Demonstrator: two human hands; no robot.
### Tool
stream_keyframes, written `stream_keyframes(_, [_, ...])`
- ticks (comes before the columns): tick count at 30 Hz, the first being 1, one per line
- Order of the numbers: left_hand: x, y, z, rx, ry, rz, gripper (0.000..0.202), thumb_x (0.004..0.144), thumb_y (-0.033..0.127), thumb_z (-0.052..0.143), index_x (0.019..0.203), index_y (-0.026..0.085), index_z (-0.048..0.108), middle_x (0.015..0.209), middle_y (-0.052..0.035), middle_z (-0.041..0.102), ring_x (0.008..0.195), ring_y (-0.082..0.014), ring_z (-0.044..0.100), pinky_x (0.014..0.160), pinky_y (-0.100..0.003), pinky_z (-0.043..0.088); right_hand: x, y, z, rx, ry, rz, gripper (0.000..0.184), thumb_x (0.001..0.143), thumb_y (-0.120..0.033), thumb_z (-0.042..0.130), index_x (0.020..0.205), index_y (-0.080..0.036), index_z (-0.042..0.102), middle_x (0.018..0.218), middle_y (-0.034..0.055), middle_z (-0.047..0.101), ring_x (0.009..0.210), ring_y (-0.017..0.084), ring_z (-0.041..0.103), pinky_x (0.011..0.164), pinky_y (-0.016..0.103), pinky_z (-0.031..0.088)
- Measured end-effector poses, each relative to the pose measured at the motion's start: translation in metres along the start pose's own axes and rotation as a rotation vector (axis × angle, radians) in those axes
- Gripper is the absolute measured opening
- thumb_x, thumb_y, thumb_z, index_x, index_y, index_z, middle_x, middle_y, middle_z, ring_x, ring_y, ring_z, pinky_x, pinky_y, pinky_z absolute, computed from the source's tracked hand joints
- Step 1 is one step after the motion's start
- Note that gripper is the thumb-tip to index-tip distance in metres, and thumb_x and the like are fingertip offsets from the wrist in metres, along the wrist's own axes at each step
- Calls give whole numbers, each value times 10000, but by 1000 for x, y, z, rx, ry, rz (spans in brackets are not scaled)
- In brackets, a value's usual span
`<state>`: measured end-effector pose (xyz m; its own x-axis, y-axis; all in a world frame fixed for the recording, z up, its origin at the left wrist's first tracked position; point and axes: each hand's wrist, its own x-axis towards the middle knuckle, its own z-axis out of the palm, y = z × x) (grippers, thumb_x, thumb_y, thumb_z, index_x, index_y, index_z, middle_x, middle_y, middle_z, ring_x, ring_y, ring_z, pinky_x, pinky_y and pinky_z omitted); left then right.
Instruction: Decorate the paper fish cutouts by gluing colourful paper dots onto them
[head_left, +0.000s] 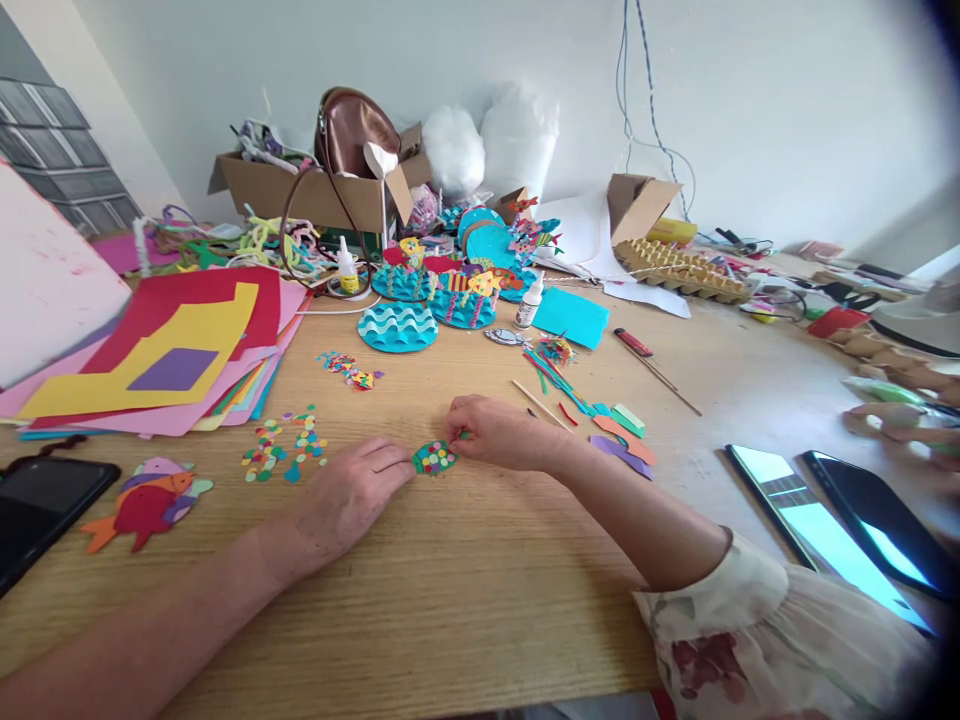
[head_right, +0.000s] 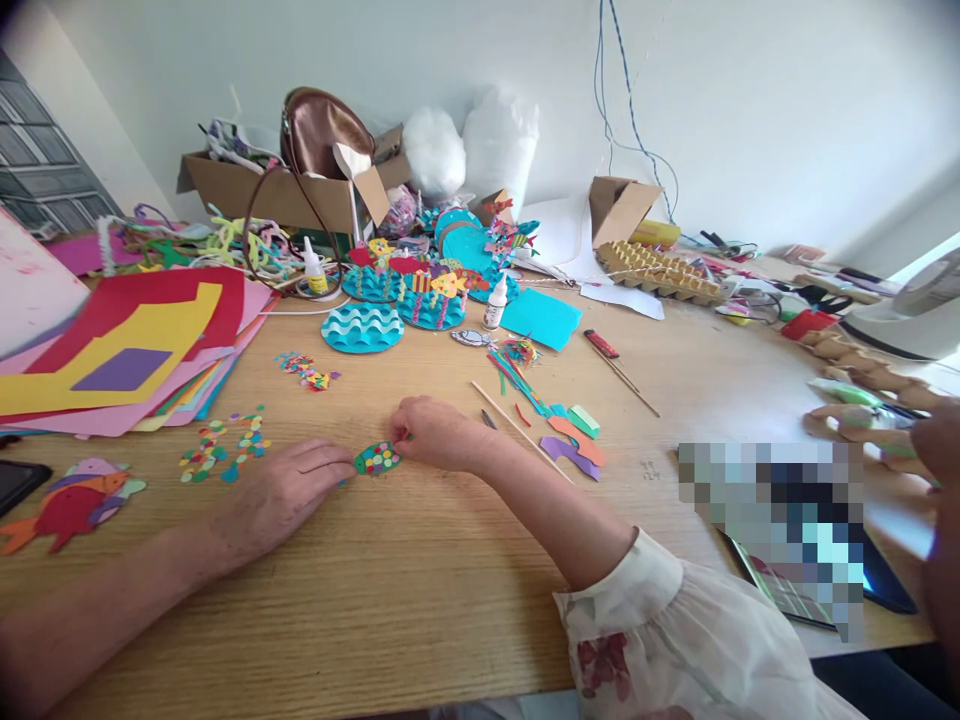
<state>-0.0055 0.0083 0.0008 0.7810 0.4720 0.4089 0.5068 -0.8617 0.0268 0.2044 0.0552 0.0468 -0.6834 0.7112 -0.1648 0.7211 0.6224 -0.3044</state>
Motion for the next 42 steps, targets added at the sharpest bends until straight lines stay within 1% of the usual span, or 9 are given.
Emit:
stream_keyframes(6, [-2, 0, 0, -16, -15, -4, 304, 905, 119, 284, 920, 119, 588, 901, -71, 613, 839, -179, 536, 724, -302, 483, 1, -2, 0, -31, -6, -6, 125, 753, -170, 536, 791, -143, 652, 848, 56, 606, 799, 141, 525, 656, 213, 355])
stream_keyframes(12, [-2, 0, 0, -4, -20, -6, 306, 906, 119, 287, 925, 122, 592, 909, -68, 613, 850, -178, 535, 733, -301, 481, 1, -7, -2, -59, -25, 61, 129, 732, -155, 531, 779, -149, 651, 861, 62, 615, 836, 154, 538, 676, 217, 362])
stream_keyframes(19, [0, 1, -2, 23, -34, -4, 356, 905, 106, 250, 921, 114, 606, 911, -82, 625, 851, -182, 541, 731, -314, 491, 1, -6, 3, -79, 33, 81, 107, 723, -192, 548, 778, -165, 635, 864, 62, 607, 813, 168, 540, 629, 230, 353])
stream_keyframes(26, [-2, 0, 0, 16, -41, -1, 343, 914, 128, 251, 950, 128, 593, 925, -67, 620, 859, -175, 540, 744, -308, 489, -3, -9, -6, -4, 48, 98, 160, 747, -154, 511, 795, -158, 664, 876, 56, 613, 792, 140, 544, 655, 218, 359])
stream_keyframes(33, [1, 1, -2, 20, -55, -4, 351, 914, 121, 240, 943, 126, 589, 914, -65, 620, 851, -174, 544, 729, -304, 493, -3, -11, -2, -22, -17, 75, 183, 752, -170, 506, 809, -164, 679, 840, 51, 635, 762, 140, 554, 602, 216, 346])
stream_keyframes(37, [0, 1, -2, 24, -54, -1, 359, 910, 107, 233, 953, 129, 589, 926, -65, 621, 862, -172, 544, 742, -307, 493, -2, -12, -2, -25, 4, 96, 187, 759, -181, 493, 812, -160, 672, 868, 60, 639, 785, 147, 557, 615, 219, 351])
stream_keyframes(42, [-1, 1, -2, 0, -71, -22, 327, 898, 105, 268, 951, 136, 590, 933, -70, 622, 865, -179, 552, 748, -312, 490, -3, -13, -3, -16, -9, 111, 178, 759, -189, 495, 798, -161, 666, 850, 62, 636, 767, 152, 555, 603, 225, 350])
